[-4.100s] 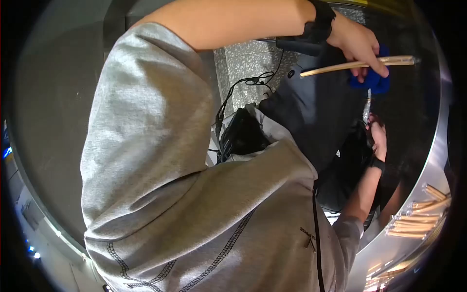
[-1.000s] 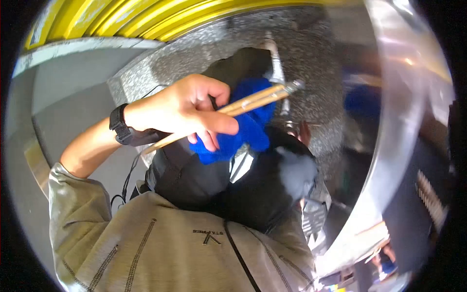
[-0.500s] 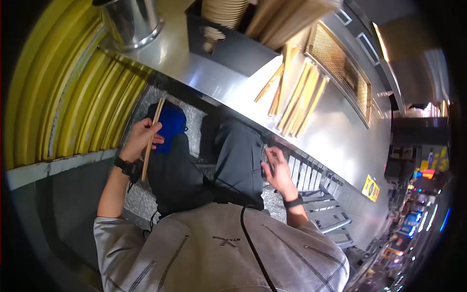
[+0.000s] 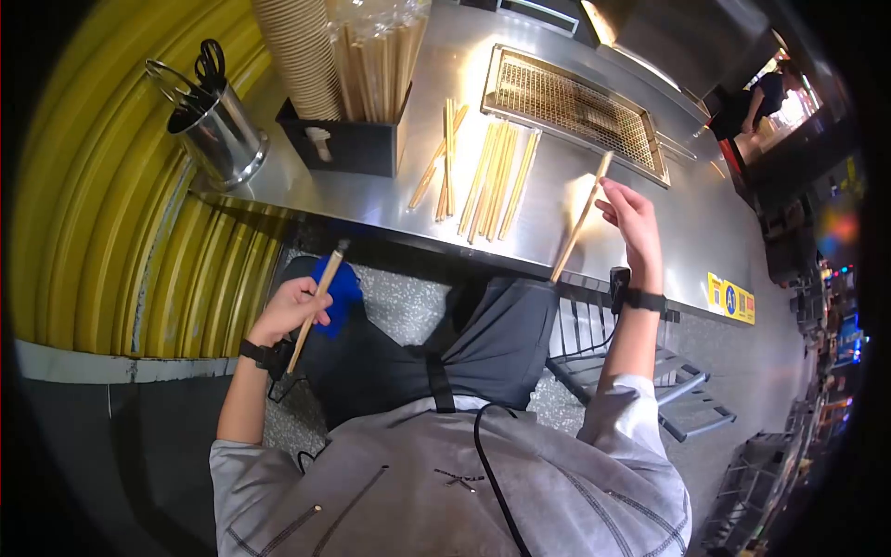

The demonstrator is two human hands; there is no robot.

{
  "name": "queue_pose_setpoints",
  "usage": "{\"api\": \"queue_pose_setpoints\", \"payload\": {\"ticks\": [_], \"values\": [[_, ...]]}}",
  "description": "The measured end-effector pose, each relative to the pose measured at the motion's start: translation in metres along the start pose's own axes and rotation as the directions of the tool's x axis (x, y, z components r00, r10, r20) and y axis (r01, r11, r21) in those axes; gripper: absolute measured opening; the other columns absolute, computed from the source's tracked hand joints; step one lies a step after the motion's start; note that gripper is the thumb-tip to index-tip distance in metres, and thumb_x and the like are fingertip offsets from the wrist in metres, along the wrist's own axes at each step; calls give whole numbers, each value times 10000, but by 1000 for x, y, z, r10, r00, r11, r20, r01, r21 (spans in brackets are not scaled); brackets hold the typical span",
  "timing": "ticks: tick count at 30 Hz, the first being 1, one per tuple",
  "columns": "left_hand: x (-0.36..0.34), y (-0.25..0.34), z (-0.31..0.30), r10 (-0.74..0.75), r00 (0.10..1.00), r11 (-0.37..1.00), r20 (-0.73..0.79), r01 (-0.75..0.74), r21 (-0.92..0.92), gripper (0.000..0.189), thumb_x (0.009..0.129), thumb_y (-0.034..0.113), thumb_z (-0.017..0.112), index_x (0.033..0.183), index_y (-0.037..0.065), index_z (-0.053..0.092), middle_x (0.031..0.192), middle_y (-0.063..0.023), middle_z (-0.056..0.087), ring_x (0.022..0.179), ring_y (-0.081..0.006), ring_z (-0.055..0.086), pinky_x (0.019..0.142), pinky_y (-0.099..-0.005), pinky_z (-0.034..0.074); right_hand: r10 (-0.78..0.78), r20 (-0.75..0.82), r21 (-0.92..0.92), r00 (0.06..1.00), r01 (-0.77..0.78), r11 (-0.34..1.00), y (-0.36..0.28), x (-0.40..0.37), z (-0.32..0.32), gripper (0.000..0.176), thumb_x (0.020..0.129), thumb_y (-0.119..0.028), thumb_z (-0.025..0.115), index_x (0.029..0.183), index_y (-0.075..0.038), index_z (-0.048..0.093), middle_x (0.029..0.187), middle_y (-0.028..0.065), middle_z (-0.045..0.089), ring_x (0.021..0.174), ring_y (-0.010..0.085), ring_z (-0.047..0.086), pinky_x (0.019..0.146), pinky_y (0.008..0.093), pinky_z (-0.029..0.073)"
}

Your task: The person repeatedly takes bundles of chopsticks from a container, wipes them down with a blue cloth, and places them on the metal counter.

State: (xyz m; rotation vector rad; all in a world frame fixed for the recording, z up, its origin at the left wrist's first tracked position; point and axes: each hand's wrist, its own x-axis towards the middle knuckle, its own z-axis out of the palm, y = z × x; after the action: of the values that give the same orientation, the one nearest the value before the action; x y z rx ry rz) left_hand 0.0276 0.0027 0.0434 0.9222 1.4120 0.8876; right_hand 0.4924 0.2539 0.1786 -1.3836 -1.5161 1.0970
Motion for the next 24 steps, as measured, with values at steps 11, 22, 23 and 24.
{"api": "queue_pose_setpoints", "payload": {"ticks": [11, 22, 23, 24], "values": [[-17, 146, 119, 236, 914, 968, 330, -249, -2, 134, 905, 92, 643, 900, 55, 515, 731, 11, 589, 615, -67, 613, 543, -198, 457, -255, 426, 384, 868, 81, 920, -3, -125, 77, 493, 937, -156, 597, 1383, -30, 429, 1241, 134, 564, 1033, 129, 564, 896, 267, 458], [-14, 152, 216, 381, 908, 924, 172, -373, -79, 308, 1048, 330, 351, 1124, 64, 485, 742, -34, 569, 542, -26, 321, 504, -177, 268, -189, 145, 892, 971, -45, 450, 24, -185, 93, 393, 991, -190, 507, 1332, -6, 437, 1184, 76, 586, 1057, 149, 575, 932, 292, 456], [-15, 149, 216, 421, 892, 907, 166, -411, -96, 280, 1049, 316, 345, 1133, 73, 457, 755, -47, 575, 545, -29, 324, 507, -176, 270, -217, 138, 901, 966, -32, 433, 19, -186, 88, 429, 976, -175, 516, 1355, -1, 417, 1207, 83, 576, 1082, 160, 566, 954, 302, 442], [-14, 146, 216, 460, 874, 888, 160, -446, -115, 254, 1050, 302, 339, 1143, 83, 428, 767, -59, 580, 548, -33, 326, 510, -176, 272, -244, 132, 909, 961, -19, 416, 16, -187, 83, 467, 960, -161, 526, 1377, 4, 396, 1230, 89, 566, 1106, 171, 556, 975, 312, 427]]}}
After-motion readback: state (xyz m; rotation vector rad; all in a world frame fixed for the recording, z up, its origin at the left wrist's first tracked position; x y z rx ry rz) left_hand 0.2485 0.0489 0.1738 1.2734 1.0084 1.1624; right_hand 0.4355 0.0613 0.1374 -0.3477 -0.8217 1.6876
